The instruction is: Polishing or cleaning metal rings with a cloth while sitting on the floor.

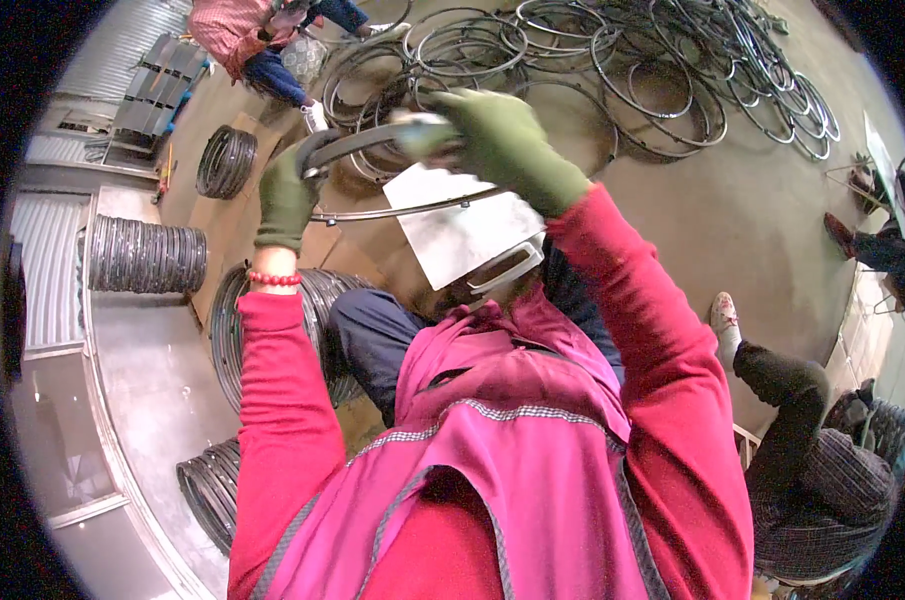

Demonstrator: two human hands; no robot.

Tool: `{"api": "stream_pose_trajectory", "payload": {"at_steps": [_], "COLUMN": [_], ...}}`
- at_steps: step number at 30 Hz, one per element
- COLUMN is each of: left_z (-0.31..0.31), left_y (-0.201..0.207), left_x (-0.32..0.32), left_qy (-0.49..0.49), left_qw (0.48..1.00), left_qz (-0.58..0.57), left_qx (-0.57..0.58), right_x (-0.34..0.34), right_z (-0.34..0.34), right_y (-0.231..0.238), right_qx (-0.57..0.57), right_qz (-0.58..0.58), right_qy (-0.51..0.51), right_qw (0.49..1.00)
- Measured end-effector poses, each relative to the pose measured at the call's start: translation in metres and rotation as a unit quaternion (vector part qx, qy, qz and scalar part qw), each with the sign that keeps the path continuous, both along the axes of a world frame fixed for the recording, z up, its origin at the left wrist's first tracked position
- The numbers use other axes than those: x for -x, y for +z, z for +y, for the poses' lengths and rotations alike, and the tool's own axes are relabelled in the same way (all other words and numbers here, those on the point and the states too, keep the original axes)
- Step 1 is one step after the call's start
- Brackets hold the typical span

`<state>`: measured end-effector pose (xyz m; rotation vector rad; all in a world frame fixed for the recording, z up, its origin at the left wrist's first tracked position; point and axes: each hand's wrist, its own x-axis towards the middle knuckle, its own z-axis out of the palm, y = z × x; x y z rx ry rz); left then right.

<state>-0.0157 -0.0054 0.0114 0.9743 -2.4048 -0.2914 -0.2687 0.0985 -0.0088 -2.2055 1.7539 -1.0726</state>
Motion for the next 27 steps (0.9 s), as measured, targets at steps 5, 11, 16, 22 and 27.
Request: {"api": "stream_pose_trajectory", "payload": {"at_steps": [5, 11, 16, 22, 27], "left_z": [0.023, 0.027, 0.023, 0.007, 0.011], "left_y": [0.014, 0.015, 0.011, 0.001, -0.008], "left_x": [0.048, 0.045, 0.048, 0.000, -0.009], "left_qy": [-0.009, -0.071, -0.089, -0.012, 0.026], "left_qw": [0.997, 0.995, 0.989, 1.000, 0.994], "left_qz": [-0.030, 0.021, -0.025, 0.022, 0.061], "left_qx": [0.071, 0.067, 0.119, -0.018, -0.087], "right_x": [-0.050, -0.042, -0.018, 0.063, 0.060], "right_z": [-0.020, -0.004, 0.009, 0.024, 0.024], "right_y": [0.039, 0.039, 0.029, -0.100, -0.123], "right_qx": [0.038, 0.057, 0.000, -0.096, -0.100], "right_qz": [0.137, 0.080, 0.019, -0.353, -0.508], "right_qy": [-0.034, 0.005, -0.012, 0.087, 0.103], "right_qw": [0.989, 0.995, 1.000, 0.927, 0.849]}}
